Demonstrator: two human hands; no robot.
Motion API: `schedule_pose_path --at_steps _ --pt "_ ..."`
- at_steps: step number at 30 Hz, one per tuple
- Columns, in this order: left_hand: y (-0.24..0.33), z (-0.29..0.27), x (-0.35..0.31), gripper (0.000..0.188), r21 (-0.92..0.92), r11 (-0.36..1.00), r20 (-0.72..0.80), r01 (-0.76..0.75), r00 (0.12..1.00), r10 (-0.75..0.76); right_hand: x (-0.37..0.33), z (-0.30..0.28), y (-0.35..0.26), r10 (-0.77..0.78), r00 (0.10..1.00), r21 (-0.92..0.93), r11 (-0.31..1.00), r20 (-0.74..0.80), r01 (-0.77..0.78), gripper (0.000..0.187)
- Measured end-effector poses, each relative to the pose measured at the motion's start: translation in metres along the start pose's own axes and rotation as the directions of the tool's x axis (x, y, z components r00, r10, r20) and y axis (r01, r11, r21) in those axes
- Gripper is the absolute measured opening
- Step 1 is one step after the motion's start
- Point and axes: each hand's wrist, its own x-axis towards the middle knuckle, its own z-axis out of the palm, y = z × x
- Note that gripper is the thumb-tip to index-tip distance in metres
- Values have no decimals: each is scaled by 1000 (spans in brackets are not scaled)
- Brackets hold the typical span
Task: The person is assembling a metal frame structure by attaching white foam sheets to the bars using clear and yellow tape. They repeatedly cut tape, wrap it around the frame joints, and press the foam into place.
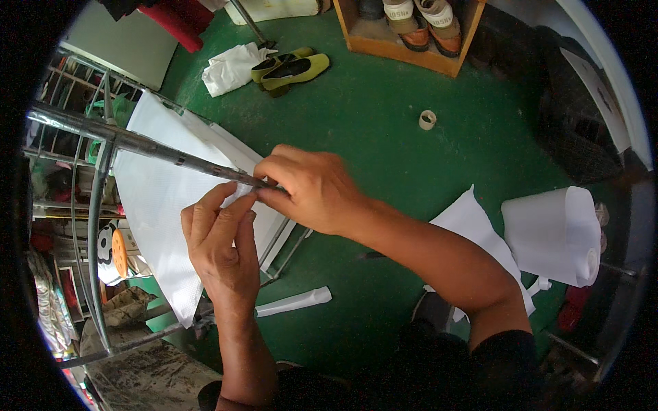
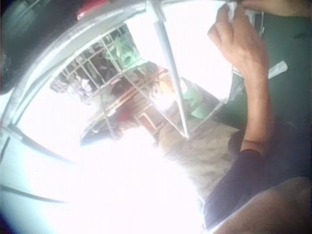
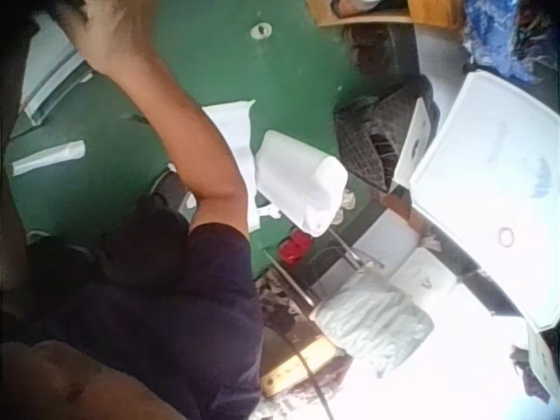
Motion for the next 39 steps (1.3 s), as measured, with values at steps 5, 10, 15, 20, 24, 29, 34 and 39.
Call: schedule_pose_path --at_steps 5,10,15,20,24,29,34,39 --pt "1 -3 -1 23 -26 1000 14 13 1000 -13 3 18 -1 -5 993 -69 998 -116 -3 24" --pt "1 -2 -1 23 -23 1000 18 -8 1000 8 10 24 -2 -79 980 -216 976 -182 39 28" --pt "0 -3 -2 23 -27 999 2 -23 1000 23 18 32 2 -97 978 -239 970 -187 50 33" --pt "-10 2 -2 25 -1 994 -84 -112 990 112 15 39 0 86 994 -90 992 -63 -91 33" --pt "-17 0 -9 33 -73 980 -100 -186 979 179 12 27 -4 193 977 16 981 85 -195 36" --pt "-15 0 -24 34 -134 981 -170 -139 979 115 1 12 -8 145 979 215 961 146 -175 65" --pt "-13 -1 -29 34 -314 941 -265 -125 964 40 3 5 -14 229 955 398 871 189 -288 58" --pt "-20 -17 -39 30 -358 914 -344 -190 937 60 -13 9 -17 207 972 300 939 -115 -165 23"
